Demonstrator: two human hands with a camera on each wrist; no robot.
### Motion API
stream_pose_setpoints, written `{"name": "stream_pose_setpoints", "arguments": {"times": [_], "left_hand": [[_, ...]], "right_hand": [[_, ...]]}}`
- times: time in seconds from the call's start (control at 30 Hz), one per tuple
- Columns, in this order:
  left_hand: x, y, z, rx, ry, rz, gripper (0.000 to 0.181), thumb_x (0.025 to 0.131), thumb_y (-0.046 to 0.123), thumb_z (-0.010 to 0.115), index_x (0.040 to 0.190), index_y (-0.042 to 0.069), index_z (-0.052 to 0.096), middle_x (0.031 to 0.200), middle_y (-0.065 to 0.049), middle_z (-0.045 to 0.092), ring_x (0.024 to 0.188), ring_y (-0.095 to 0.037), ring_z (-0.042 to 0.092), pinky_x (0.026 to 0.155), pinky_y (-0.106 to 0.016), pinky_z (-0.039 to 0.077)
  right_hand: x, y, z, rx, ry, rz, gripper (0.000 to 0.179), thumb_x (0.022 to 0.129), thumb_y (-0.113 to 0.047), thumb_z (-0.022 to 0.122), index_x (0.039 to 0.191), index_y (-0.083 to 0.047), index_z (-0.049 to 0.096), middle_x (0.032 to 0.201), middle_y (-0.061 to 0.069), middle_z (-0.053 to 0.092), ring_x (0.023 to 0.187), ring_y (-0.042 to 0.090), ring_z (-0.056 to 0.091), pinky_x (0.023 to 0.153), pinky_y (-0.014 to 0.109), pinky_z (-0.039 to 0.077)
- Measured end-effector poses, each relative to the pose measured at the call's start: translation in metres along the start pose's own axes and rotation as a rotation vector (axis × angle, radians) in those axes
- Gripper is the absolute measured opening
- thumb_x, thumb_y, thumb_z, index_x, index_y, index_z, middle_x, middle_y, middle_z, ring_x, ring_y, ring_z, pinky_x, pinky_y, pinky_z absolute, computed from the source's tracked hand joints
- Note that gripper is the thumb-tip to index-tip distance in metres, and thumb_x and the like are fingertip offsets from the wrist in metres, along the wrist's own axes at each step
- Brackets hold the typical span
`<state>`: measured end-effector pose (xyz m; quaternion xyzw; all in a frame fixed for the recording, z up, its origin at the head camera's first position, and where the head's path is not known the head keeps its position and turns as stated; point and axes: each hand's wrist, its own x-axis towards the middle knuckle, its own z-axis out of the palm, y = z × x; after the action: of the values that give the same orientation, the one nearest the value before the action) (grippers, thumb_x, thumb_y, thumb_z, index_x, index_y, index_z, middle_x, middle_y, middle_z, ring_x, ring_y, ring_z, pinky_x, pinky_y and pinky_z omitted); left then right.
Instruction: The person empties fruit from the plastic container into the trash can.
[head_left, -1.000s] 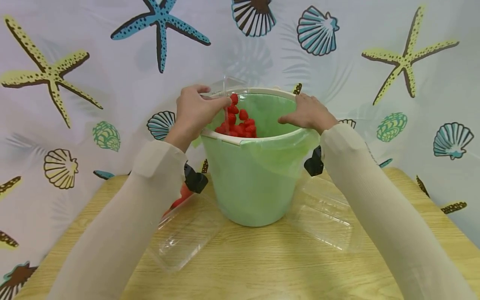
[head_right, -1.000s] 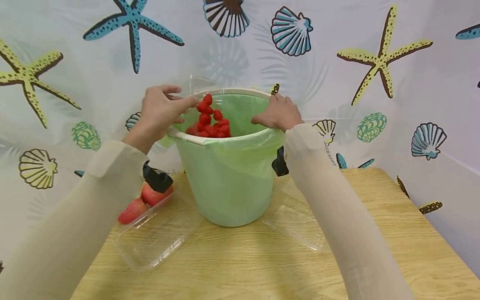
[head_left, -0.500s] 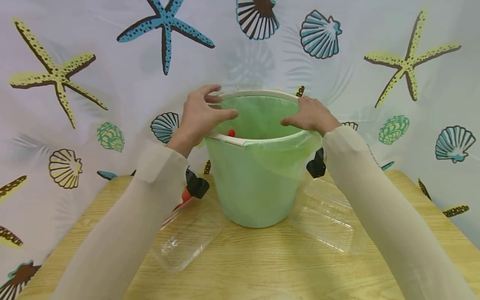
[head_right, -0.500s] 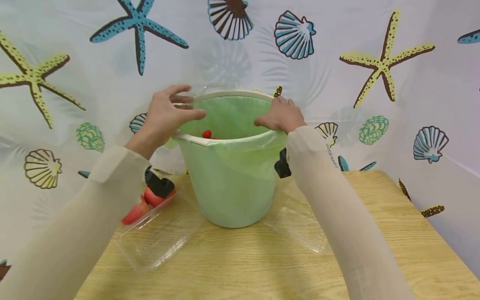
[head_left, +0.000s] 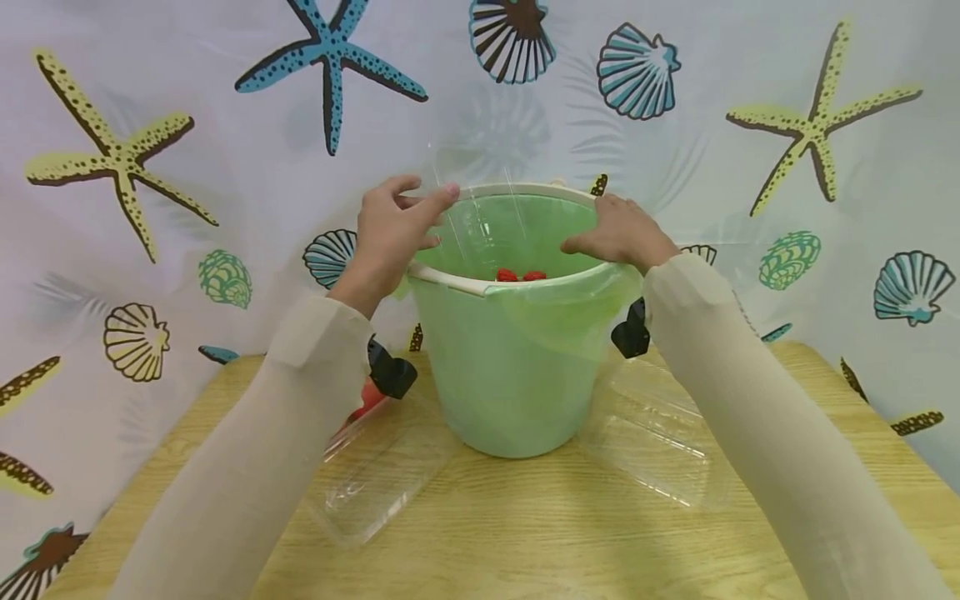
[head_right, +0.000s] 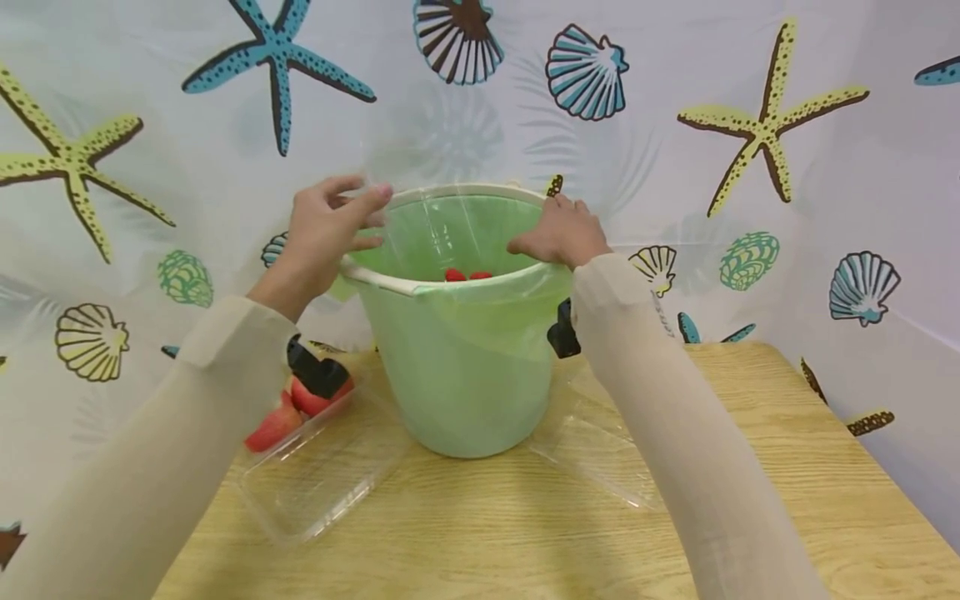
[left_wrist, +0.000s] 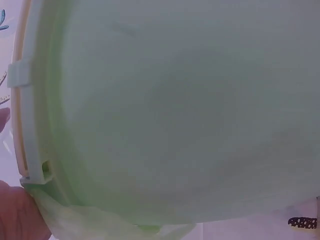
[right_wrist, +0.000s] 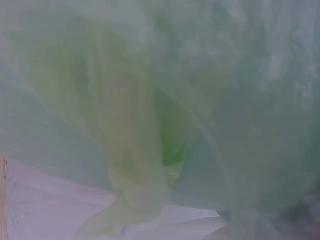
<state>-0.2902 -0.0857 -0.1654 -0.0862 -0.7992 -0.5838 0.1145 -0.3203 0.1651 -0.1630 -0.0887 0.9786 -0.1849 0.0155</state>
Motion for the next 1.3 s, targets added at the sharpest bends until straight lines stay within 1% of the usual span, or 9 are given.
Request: {"name": "stream_pose_setpoints", "arguments": {"times": [0.23, 0.43, 0.5, 0.57, 0.67, 0.9, 0.97, 1.13, 1.3], "left_hand": [[0.002, -0.001, -0.002, -0.11, 0.043, -0.036, 0.072, 0.092, 0.04, 0.058, 0.148, 0.004, 0.03, 0.137, -0.017, 0.048, 0.119, -0.027, 0.059, 0.09, -0.034, 0.053], [0.003, -0.001, -0.005, -0.322, 0.094, -0.105, 0.066, 0.094, 0.042, 0.055, 0.143, 0.001, 0.036, 0.132, -0.019, 0.05, 0.118, -0.028, 0.059, 0.08, -0.024, 0.055], [0.002, 0.0, -0.007, -0.387, 0.111, -0.126, 0.068, 0.094, 0.042, 0.054, 0.144, 0.0, 0.033, 0.132, -0.02, 0.049, 0.119, -0.028, 0.058, 0.081, -0.023, 0.055], [0.001, 0.0, -0.007, -0.406, 0.12, -0.132, 0.069, 0.094, 0.04, 0.055, 0.145, 0.0, 0.031, 0.133, -0.021, 0.048, 0.121, -0.028, 0.057, 0.086, -0.026, 0.053], [-0.002, 0.0, -0.006, -0.346, 0.12, -0.094, 0.069, 0.092, 0.034, 0.061, 0.146, 0.004, 0.03, 0.137, -0.02, 0.045, 0.123, -0.027, 0.055, 0.095, -0.034, 0.05], [-0.007, -0.006, 0.0, 0.049, 0.03, 0.131, 0.073, 0.084, 0.021, 0.072, 0.147, 0.017, 0.036, 0.137, -0.014, 0.048, 0.127, -0.024, 0.049, 0.103, -0.041, 0.044], [-0.007, -0.007, 0.001, 0.121, 0.009, 0.169, 0.074, 0.082, 0.02, 0.074, 0.147, 0.018, 0.037, 0.138, -0.014, 0.048, 0.128, -0.025, 0.048, 0.103, -0.043, 0.043], [-0.007, -0.006, 0.001, 0.167, -0.009, 0.178, 0.076, 0.08, 0.02, 0.076, 0.146, 0.017, 0.038, 0.138, -0.014, 0.049, 0.129, -0.025, 0.049, 0.104, -0.044, 0.043], [-0.007, -0.006, 0.0, 0.13, 0.005, 0.164, 0.075, 0.082, 0.02, 0.075, 0.146, 0.018, 0.038, 0.137, -0.015, 0.049, 0.127, -0.025, 0.05, 0.101, -0.043, 0.045]], "right_hand": [[-0.001, -0.002, 0.0, 0.009, 0.003, 0.002, 0.088, 0.089, -0.041, 0.055, 0.15, 0.004, 0.012, 0.156, 0.024, 0.016, 0.143, 0.041, 0.015, 0.115, 0.052, 0.022], [0.0, -0.002, 0.0, -0.002, 0.004, 0.001, 0.088, 0.089, -0.042, 0.055, 0.15, 0.005, 0.013, 0.155, 0.025, 0.017, 0.143, 0.042, 0.016, 0.115, 0.052, 0.022], [0.0, -0.002, 0.0, -0.001, 0.006, -0.001, 0.087, 0.089, -0.042, 0.055, 0.15, 0.005, 0.013, 0.155, 0.025, 0.018, 0.143, 0.042, 0.017, 0.114, 0.053, 0.022], [0.0, -0.002, 0.0, 0.0, 0.007, 0.001, 0.088, 0.089, -0.042, 0.055, 0.15, 0.005, 0.013, 0.155, 0.025, 0.017, 0.143, 0.042, 0.016, 0.115, 0.052, 0.022], [0.0, -0.002, 0.0, -0.001, 0.004, 0.005, 0.088, 0.089, -0.042, 0.055, 0.15, 0.005, 0.011, 0.156, 0.025, 0.015, 0.144, 0.042, 0.013, 0.115, 0.052, 0.02], [-0.002, -0.003, 0.0, 0.003, -0.003, 0.002, 0.088, 0.09, -0.042, 0.054, 0.151, 0.004, 0.009, 0.157, 0.025, 0.013, 0.145, 0.042, 0.011, 0.116, 0.052, 0.018], [-0.001, -0.002, 0.0, 0.001, -0.003, 0.001, 0.088, 0.09, -0.042, 0.054, 0.151, 0.005, 0.01, 0.156, 0.025, 0.014, 0.144, 0.042, 0.011, 0.116, 0.052, 0.019], [-0.001, -0.002, -0.001, -0.006, -0.001, 0.001, 0.088, 0.09, -0.042, 0.054, 0.15, 0.006, 0.01, 0.156, 0.026, 0.015, 0.144, 0.042, 0.013, 0.116, 0.052, 0.019], [-0.001, -0.002, -0.001, -0.005, -0.001, -0.004, 0.088, 0.09, -0.042, 0.054, 0.15, 0.006, 0.012, 0.156, 0.026, 0.016, 0.143, 0.042, 0.014, 0.115, 0.052, 0.021]]}}
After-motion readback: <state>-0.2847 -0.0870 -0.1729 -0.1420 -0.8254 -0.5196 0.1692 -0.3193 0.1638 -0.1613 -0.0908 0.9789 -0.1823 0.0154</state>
